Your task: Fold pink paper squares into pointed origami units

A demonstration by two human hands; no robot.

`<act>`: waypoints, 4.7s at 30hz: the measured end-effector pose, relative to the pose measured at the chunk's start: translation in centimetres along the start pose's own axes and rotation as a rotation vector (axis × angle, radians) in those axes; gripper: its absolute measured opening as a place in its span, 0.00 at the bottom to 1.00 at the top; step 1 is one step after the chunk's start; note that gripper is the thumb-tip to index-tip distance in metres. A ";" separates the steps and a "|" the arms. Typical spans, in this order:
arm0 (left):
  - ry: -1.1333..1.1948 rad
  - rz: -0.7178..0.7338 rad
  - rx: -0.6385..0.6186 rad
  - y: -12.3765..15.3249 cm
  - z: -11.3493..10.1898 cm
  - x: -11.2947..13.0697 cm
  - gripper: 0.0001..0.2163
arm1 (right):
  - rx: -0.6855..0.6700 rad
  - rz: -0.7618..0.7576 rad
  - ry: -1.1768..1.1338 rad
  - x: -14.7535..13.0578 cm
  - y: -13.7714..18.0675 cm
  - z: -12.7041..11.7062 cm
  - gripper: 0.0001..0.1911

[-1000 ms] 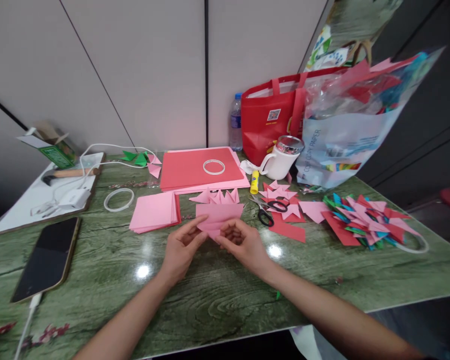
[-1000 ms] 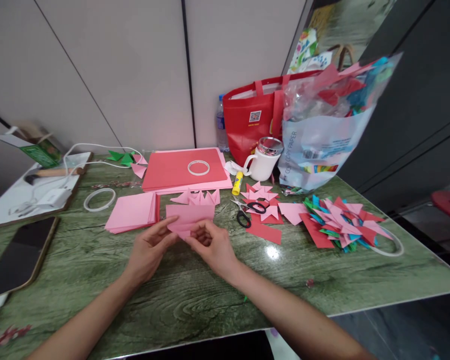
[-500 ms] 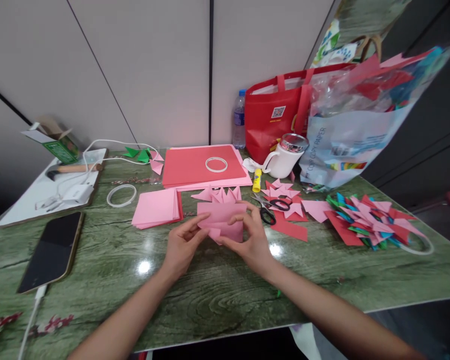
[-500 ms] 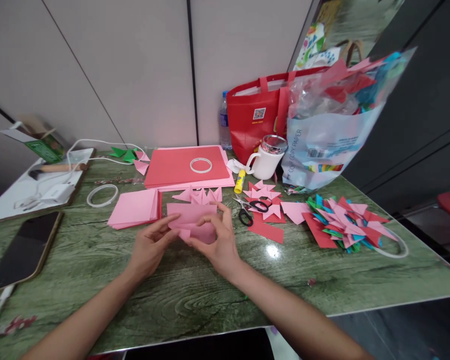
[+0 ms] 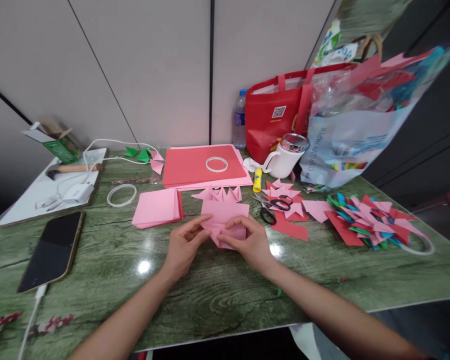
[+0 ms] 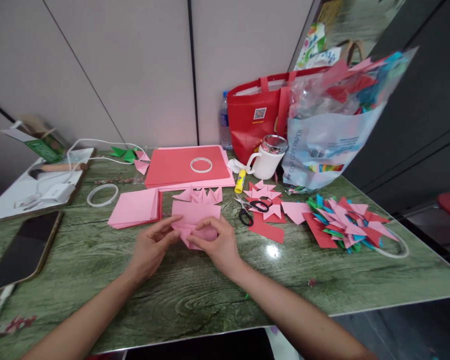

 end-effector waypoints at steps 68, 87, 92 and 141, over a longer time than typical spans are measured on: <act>0.336 -0.258 -0.058 -0.1 0.4 0.3 0.10 | -0.001 0.157 -0.144 -0.3 -0.4 0.3 0.07; 0.331 -0.252 -0.117 -0.1 0.4 0.2 0.08 | -0.011 0.144 -0.152 -0.1 -0.3 0.3 0.08; 0.255 -0.272 -0.191 0.3 0.7 -0.3 0.08 | -0.013 0.128 -0.132 -0.1 -0.4 0.2 0.07; -0.468 -0.238 -0.679 0.6 0.6 0.5 0.22 | -0.552 0.010 -0.056 0.2 -1.3 -0.6 0.06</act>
Point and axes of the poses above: each hand's wrist, its own y-axis away from the middle knuckle, its own z-axis out of the palm, x = y × z, the point moved 2 cm from there along -y, towards the middle knuckle, and after that the axes turned 1 degree about -z, right-handed, at the moved point
